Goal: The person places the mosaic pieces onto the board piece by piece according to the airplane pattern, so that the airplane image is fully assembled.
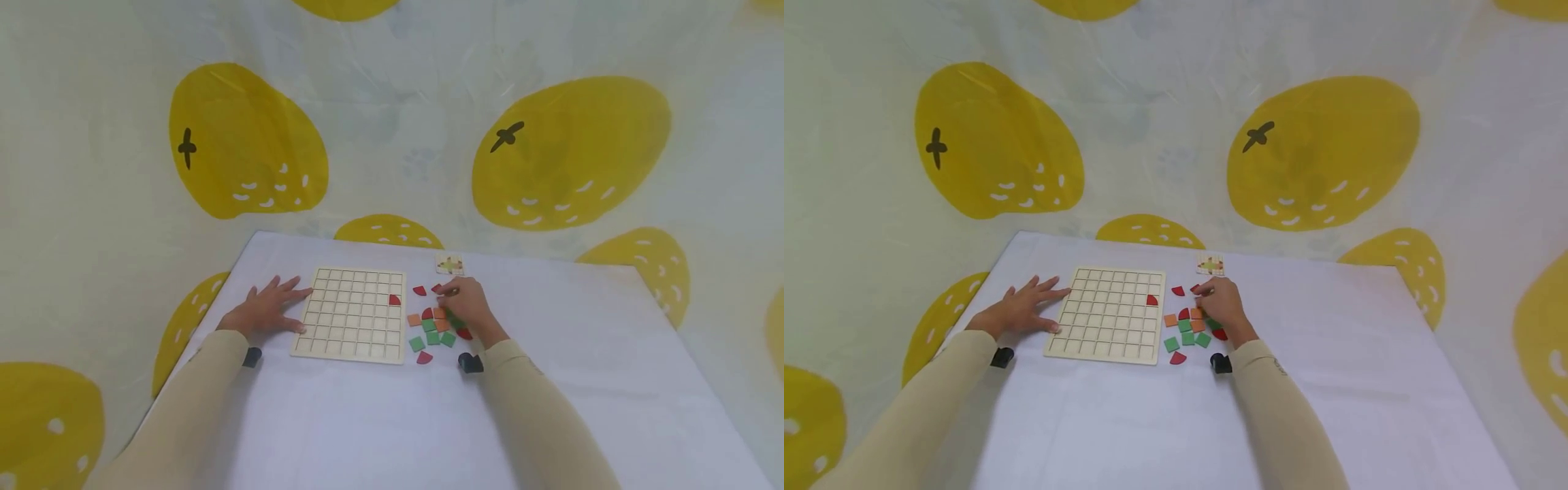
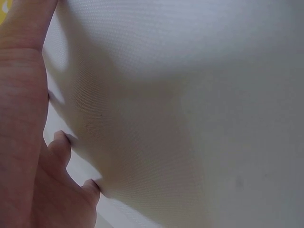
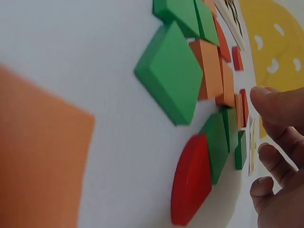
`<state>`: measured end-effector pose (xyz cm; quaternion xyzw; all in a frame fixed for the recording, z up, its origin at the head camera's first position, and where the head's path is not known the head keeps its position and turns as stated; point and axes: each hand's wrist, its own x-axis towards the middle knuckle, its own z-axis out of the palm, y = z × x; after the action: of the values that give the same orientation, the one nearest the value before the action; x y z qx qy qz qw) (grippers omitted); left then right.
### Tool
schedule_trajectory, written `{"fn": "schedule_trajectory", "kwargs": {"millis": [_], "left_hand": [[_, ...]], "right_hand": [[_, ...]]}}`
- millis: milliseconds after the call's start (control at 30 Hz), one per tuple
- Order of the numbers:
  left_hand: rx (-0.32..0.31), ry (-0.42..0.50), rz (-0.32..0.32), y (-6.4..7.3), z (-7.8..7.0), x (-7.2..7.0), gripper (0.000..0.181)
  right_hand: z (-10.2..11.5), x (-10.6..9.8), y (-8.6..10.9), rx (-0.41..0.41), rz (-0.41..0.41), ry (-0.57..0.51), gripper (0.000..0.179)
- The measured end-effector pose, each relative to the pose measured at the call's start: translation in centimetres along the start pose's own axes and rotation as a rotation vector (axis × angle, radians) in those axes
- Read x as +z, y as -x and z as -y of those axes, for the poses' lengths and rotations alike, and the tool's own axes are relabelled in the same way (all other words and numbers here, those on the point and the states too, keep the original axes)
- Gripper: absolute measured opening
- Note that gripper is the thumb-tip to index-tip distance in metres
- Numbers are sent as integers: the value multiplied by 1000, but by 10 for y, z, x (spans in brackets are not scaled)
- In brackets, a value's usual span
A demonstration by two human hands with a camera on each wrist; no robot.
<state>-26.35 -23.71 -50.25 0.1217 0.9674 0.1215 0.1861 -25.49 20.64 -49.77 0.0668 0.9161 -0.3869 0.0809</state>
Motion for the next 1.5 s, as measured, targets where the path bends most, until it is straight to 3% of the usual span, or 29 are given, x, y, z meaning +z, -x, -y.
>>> {"fn": "schedule_trajectory", "kwargs": {"millis": [400,633,900,1267,1500], "left_hand": [[0,-9,0,-1,0,1,101],[-22,-9,7,1,-3,0,98],[9,-18,6,5,-8,-6,100],[22,-25,8,4,-3,-6,101],[-1,-9,17,-1,-1,-2,103]], "right_hand": [[-15,-14,-3,60,34,2,28],[-19,-16,-8,27,32,26,27],[-17,-12,-3,6,87,51,26],[-17,-8,5,-41,127,107,27],[-18,-7,6,-49,135,110,28]]}}
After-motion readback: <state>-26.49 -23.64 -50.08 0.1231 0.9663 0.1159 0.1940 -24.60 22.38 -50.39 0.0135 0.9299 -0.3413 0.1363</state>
